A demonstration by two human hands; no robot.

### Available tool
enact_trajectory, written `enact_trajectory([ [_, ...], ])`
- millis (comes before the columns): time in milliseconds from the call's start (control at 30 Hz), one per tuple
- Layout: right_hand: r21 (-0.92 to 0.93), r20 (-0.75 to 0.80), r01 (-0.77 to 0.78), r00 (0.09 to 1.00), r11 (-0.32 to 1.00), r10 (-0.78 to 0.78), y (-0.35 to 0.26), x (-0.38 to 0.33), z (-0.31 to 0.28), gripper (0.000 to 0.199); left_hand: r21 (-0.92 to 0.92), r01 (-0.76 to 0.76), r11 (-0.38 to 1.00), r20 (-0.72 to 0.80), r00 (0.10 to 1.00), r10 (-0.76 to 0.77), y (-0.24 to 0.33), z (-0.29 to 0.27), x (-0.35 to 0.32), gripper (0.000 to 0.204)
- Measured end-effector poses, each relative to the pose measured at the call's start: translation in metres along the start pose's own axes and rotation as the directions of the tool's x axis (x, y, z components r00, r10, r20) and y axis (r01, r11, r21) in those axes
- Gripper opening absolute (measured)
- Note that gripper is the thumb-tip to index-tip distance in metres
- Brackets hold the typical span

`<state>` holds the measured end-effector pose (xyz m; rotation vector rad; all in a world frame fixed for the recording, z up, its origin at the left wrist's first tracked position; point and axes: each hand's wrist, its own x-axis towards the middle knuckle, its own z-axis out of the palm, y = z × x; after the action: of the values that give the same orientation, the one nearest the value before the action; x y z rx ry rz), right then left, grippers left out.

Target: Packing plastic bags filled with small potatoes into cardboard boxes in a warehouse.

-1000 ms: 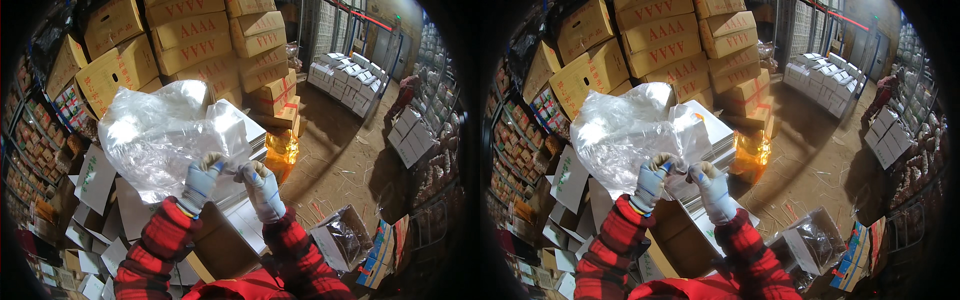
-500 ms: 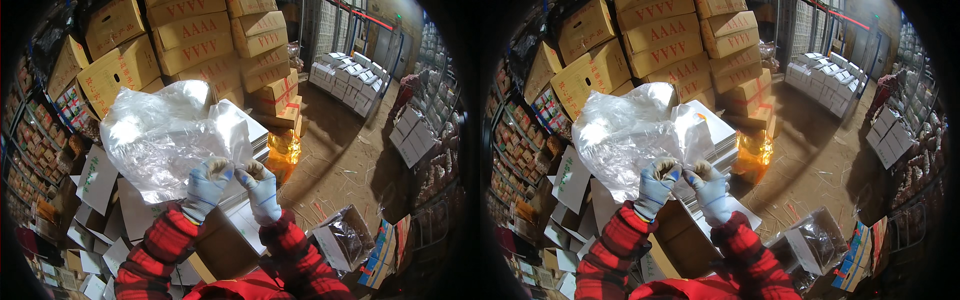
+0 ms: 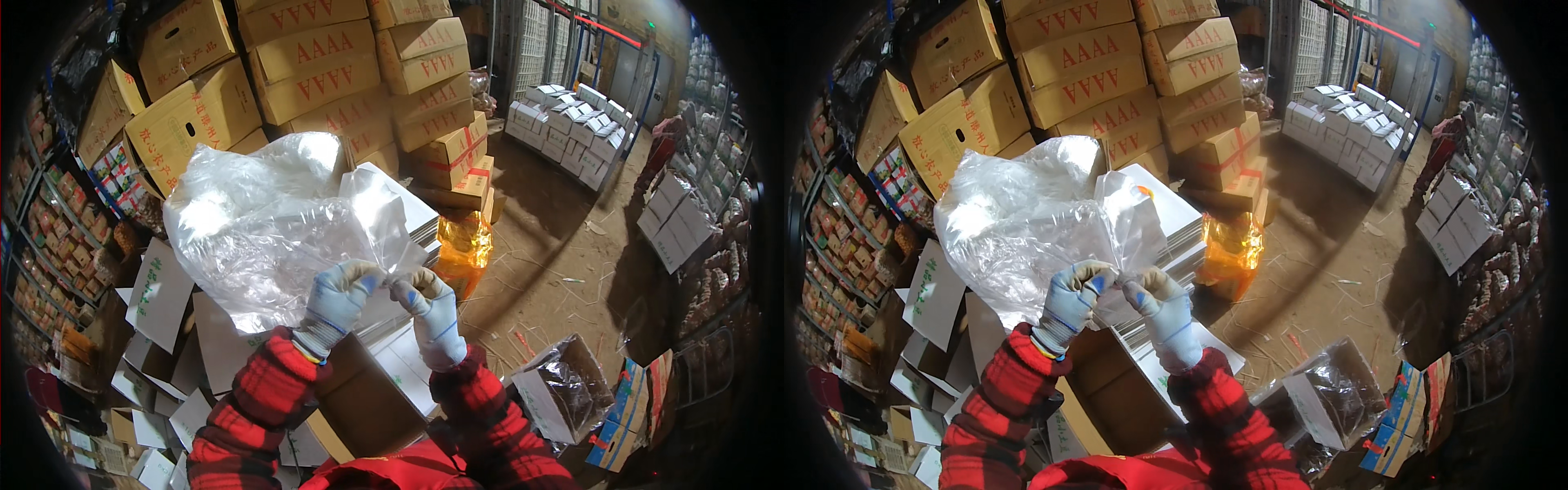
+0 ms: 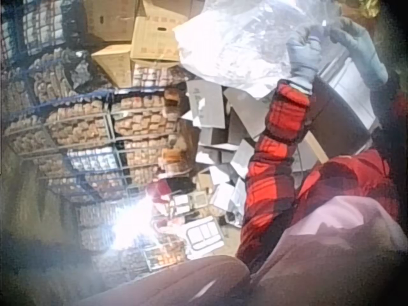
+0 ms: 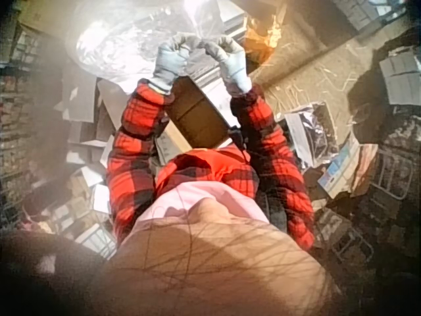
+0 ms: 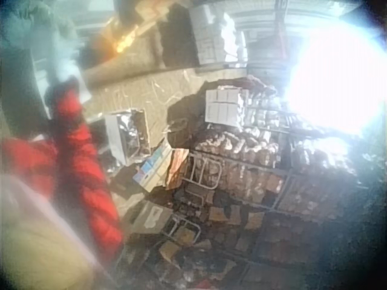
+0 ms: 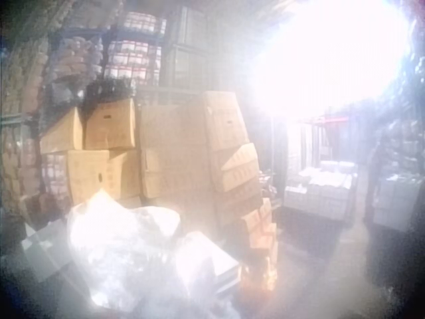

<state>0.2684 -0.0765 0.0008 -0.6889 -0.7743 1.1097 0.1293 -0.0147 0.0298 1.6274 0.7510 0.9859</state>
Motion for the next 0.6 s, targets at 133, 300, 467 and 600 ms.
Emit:
enact_trajectory([
  [133,-0.043,0.067,0.098,0.993,0.994,-0.095,0.006,-0.001,-0.008,0.024,-0.07,0.025,0.997,-0.121,0.992,-0.033,0.009,-0.006,0.007,0.016],
  [300,-0.02,0.005,0.097,0.995,0.995,-0.097,0.004,0.002,0.007,0.014,0.128,0.084,0.988,-0.233,0.971,-0.052,0.005,-0.006,0.002,0.015],
  [467,-0.264,-0.035,0.185,0.979,0.947,-0.201,0.011,0.006,0.0,0.015,0.446,-0.297,0.844,-0.069,0.929,0.364,0.01,0.003,0.0,0.011],
  [600,-0.12,0.002,0.184,0.983,0.975,-0.186,0.005,0.002,0.006,0.01,0.14,-0.158,0.977,-0.306,0.932,0.195,0.015,-0.017,0.013,0.011],
])
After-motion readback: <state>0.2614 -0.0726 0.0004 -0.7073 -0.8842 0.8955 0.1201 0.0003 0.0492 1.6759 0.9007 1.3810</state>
